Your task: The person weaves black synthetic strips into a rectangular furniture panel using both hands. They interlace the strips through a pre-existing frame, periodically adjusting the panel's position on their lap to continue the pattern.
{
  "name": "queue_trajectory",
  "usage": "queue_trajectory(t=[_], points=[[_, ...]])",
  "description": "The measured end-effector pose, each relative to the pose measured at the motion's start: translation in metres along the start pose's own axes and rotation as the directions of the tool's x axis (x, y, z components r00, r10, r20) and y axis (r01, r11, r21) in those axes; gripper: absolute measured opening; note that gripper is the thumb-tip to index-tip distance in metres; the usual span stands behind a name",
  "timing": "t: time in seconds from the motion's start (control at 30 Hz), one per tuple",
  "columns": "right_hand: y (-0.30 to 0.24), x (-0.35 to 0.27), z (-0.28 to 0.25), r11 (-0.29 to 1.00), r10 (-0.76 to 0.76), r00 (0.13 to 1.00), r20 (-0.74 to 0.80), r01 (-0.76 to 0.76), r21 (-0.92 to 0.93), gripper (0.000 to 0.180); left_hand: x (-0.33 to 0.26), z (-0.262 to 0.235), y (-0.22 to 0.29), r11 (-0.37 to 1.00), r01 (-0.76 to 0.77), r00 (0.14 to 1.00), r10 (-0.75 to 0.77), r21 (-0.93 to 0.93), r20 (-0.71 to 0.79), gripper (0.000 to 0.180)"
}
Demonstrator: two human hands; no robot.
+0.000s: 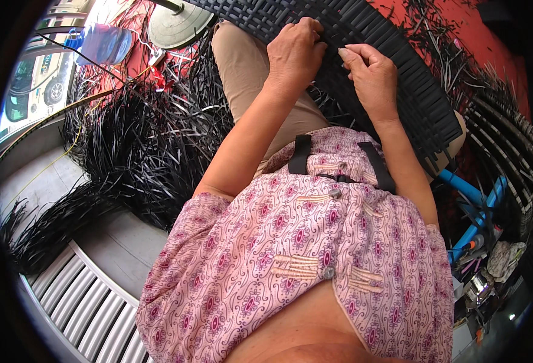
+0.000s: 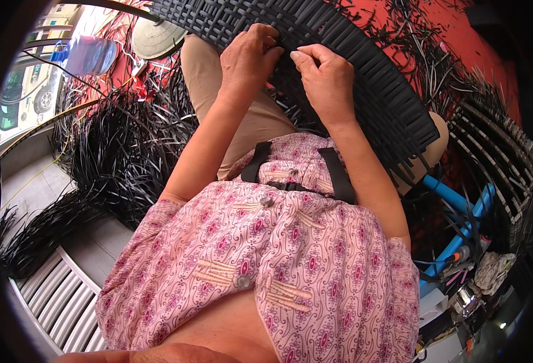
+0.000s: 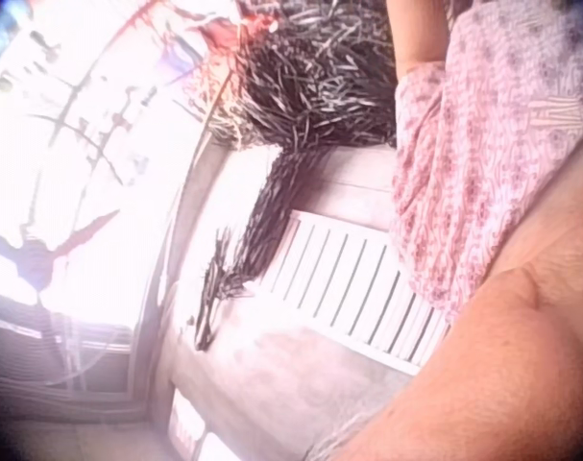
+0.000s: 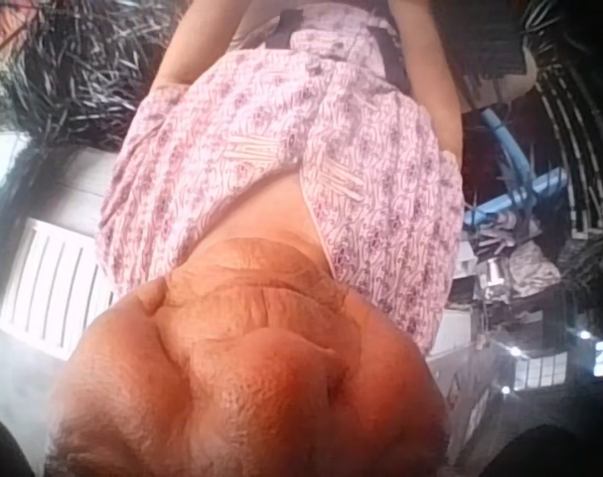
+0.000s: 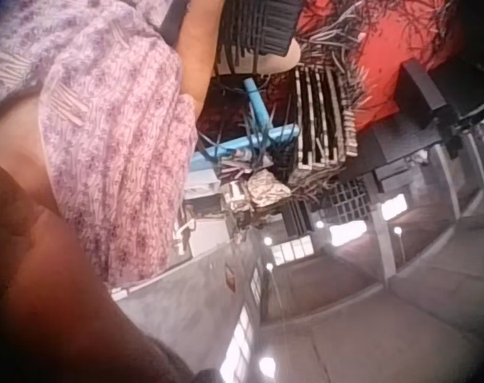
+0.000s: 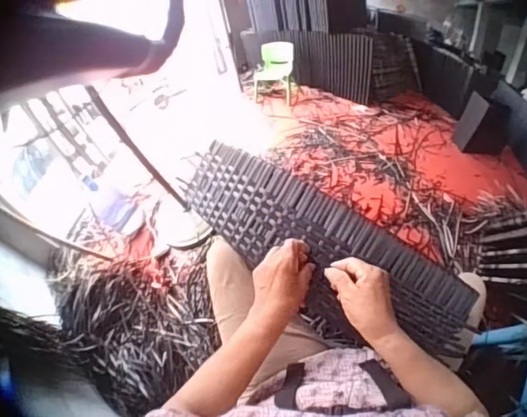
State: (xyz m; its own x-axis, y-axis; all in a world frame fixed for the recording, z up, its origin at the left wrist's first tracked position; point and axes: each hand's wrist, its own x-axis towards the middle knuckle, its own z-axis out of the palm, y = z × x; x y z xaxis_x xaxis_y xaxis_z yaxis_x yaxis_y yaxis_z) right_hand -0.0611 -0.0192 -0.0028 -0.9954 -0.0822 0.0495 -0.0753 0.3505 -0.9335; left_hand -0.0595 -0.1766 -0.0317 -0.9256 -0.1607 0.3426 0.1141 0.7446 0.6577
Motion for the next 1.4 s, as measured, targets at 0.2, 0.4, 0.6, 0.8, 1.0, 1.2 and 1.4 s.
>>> queue_trajectory(t=[0.2,0.4,0.6,0.8,1.0,1.2,1.4], points=[[-0.002,0.001,0.008,0.959,-0.157,0.988,-0.009,0.151,-0.238,0.013,0.001,0.003,-0.004,0.999,-0.037,0.999,0.037,0.037,-0.013,0.029],[0.001,0.004,0.008,0.944,-0.158,0.987,-0.009,0.149,-0.295,0.014,-0.005,0.009,0.000,0.968,-0.188,0.971,0.209,0.168,-0.119,0.032],[0.000,0.005,0.009,0.949,-0.137,0.990,-0.005,0.130,-0.288,0.014,-0.004,0.007,0.000,0.979,-0.148,0.982,0.162,0.139,-0.099,0.035],[-0.001,0.005,0.008,0.948,-0.133,0.991,-0.002,0.126,-0.292,0.014,0.011,0.000,-0.006,0.999,-0.017,0.997,0.013,0.046,0.080,0.037],[0.004,0.008,0.008,0.941,-0.157,0.988,-0.001,0.149,-0.305,0.014,0.010,-0.007,-0.008,0.986,-0.164,0.985,0.163,0.020,0.055,0.026],[0.002,0.008,0.009,0.930,-0.158,0.987,0.005,0.150,-0.336,0.013,0.010,-0.005,-0.013,0.989,-0.011,0.995,0.027,-0.148,0.101,0.023],[0.004,0.008,0.009,0.921,-0.160,0.987,0.007,0.152,-0.358,0.013,0.009,-0.002,-0.012,0.982,-0.190,0.980,0.189,0.016,0.056,0.027]])
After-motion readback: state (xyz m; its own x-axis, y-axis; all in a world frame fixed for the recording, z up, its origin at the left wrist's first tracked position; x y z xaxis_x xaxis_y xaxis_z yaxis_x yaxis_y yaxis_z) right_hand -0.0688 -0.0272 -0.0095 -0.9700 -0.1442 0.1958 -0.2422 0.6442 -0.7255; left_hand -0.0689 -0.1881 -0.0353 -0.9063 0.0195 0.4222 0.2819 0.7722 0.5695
